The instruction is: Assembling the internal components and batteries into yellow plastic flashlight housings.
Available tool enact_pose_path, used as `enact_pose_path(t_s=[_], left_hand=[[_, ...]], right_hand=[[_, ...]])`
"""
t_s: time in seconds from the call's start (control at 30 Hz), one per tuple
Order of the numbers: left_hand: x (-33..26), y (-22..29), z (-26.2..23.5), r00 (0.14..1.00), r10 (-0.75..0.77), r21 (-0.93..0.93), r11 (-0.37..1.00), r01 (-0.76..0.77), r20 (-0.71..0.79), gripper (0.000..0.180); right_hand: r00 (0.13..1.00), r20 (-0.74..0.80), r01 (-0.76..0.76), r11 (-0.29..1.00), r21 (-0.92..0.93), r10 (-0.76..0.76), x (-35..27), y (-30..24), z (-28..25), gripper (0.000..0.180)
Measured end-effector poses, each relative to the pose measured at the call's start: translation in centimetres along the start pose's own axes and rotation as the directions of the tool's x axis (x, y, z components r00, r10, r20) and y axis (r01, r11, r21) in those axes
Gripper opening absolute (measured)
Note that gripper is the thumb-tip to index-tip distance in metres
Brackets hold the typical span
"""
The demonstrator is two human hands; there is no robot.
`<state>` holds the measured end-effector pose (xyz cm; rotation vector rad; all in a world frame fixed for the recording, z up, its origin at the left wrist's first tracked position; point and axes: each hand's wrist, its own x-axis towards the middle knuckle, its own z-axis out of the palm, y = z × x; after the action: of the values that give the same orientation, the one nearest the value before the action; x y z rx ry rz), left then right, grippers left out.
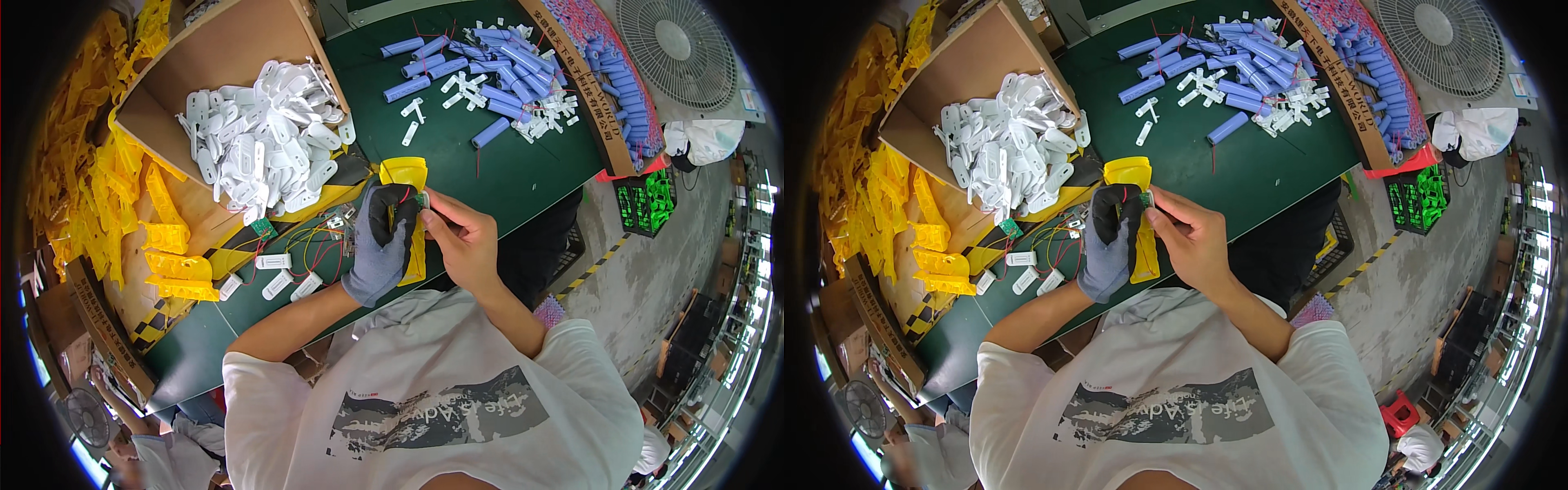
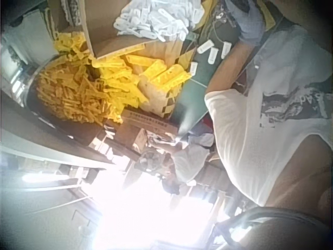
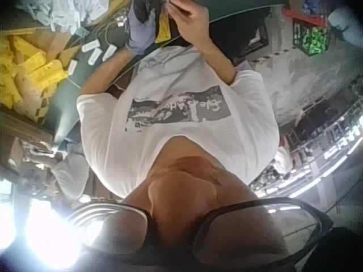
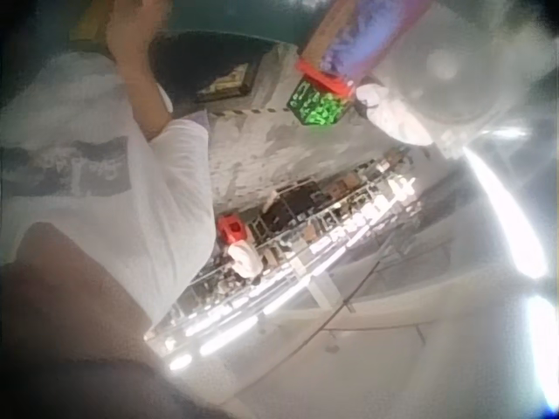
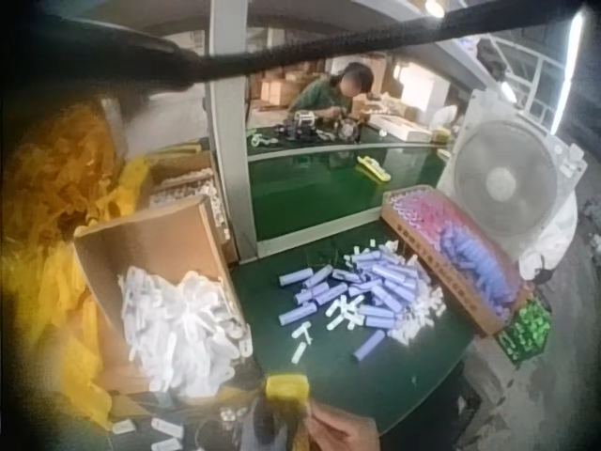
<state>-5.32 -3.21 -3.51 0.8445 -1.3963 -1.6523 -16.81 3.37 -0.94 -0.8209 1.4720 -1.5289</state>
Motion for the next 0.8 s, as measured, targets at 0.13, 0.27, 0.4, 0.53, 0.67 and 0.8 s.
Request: enact_pose_path(t_s=[0.13,0.27,0.4,0.53,0.67,0.8], left_hand=[[0.4,1.5,0.0,1.0,-0.012,0.11,0.994,0.01,0.017,0.021],[0.7,1.5,0.1,0.998,0.009,0.237,0.971,-0.023,0.061,0.02],[0.3,0.8,0.3,0.998,0.033,0.179,0.983,-0.041,0.046,0.019],[0.2,0.9,0.5,1.0,-0.008,0.132,0.991,0.004,0.029,0.019],[0.5,0.6,0.2,0.995,0.067,0.212,0.974,-0.081,0.074,0.018],[0.1,1.2,-0.3,0.998,0.01,0.229,0.973,-0.024,0.062,0.021]], right_hand=[[0.995,0.02,0.099,0.984,-0.15,-0.097,-0.4,-0.6,0.3,0.033],[0.987,0.046,0.159,0.952,-0.263,-0.152,-0.5,-1.3,-0.1,0.036],[0.989,0.028,0.146,0.97,-0.195,-0.143,-0.5,-0.2,-0.4,0.034],[0.996,0.022,0.09,0.989,-0.118,-0.088,-0.7,0.2,-0.6,0.033],[0.974,0.033,0.224,0.938,-0.263,-0.223,-0.8,0.7,-0.4,0.033],[0.96,0.075,0.281,0.917,-0.284,-0.27,-0.3,0.3,0.0,0.032]])
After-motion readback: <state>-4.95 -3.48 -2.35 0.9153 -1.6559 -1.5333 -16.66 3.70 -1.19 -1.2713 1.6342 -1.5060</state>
